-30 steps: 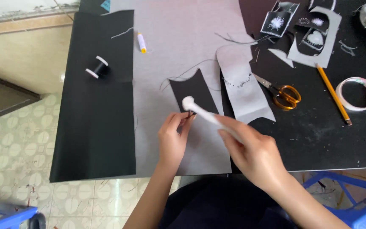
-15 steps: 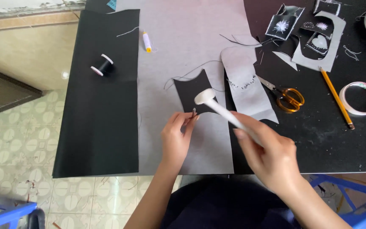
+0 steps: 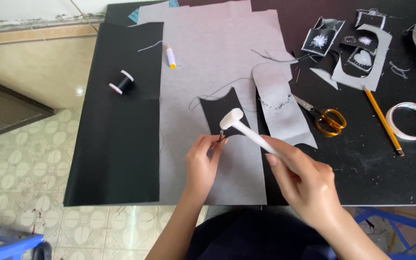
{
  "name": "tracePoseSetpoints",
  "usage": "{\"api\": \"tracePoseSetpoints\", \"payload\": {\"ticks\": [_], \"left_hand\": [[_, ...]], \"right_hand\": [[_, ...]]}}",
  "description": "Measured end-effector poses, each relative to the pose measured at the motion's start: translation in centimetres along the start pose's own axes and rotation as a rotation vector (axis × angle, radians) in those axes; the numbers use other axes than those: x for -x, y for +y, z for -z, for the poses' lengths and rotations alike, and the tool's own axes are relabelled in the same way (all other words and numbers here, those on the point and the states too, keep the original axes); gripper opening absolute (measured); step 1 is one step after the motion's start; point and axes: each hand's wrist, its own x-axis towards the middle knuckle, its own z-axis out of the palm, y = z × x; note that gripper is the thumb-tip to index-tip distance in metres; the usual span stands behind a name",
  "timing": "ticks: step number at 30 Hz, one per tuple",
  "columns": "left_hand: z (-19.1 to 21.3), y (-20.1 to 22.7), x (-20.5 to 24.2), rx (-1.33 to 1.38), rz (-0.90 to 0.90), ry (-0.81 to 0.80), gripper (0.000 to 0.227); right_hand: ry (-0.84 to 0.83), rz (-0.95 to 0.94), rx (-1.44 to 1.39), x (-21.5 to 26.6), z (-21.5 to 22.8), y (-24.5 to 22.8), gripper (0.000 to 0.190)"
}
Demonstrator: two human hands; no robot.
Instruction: Punching holes in leather pieces using a hammer and prong punch, then threading a needle for sewing.
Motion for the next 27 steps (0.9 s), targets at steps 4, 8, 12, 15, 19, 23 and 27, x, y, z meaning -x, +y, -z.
{"api": "tracePoseSetpoints", "payload": {"ticks": [4, 8, 12, 15, 19, 23, 27], "left_hand": [[-0.1, -0.1, -0.1, 0.011, 0.005, -0.008, 0.01], [-0.1, 0.0, -0.2, -0.006, 0.015, 0.01, 0.01], [0.0, -0.2, 0.1, -0.001, 0.017, -0.013, 0.011], [-0.1, -0.3, -0.1, 0.024, -0.01, 0.005, 0.011], [0.1, 0.0, 0.0, 0.026, -0.033, 0.037, 0.011], [0.1, -0.4, 0.3, 0.022, 0.002, -0.007, 0.011], [-0.1, -0.7, 0.1, -0.016, -0.005, 0.006, 0.012]], "right_hand": [[-0.085, -0.038, 0.156, 0.7, -1.4, 2.1, 0.038], [0.045, 0.044, 0.04, 0.4, -0.8, 0.5, 0.033], [-0.114, -0.03, 0.093, 0.4, -1.7, 1.9, 0.041], [-0.058, -0.084, -0.01, 0.0, -0.6, 0.3, 0.037], [0.154, 0.003, 0.1, 1.1, -0.8, 1.2, 0.027], [-0.053, -0.153, 0.081, 0.9, -0.9, 1.4, 0.035], [0.222, 0.056, 0.06, 0.7, 0.0, 1.2, 0.029]]}}
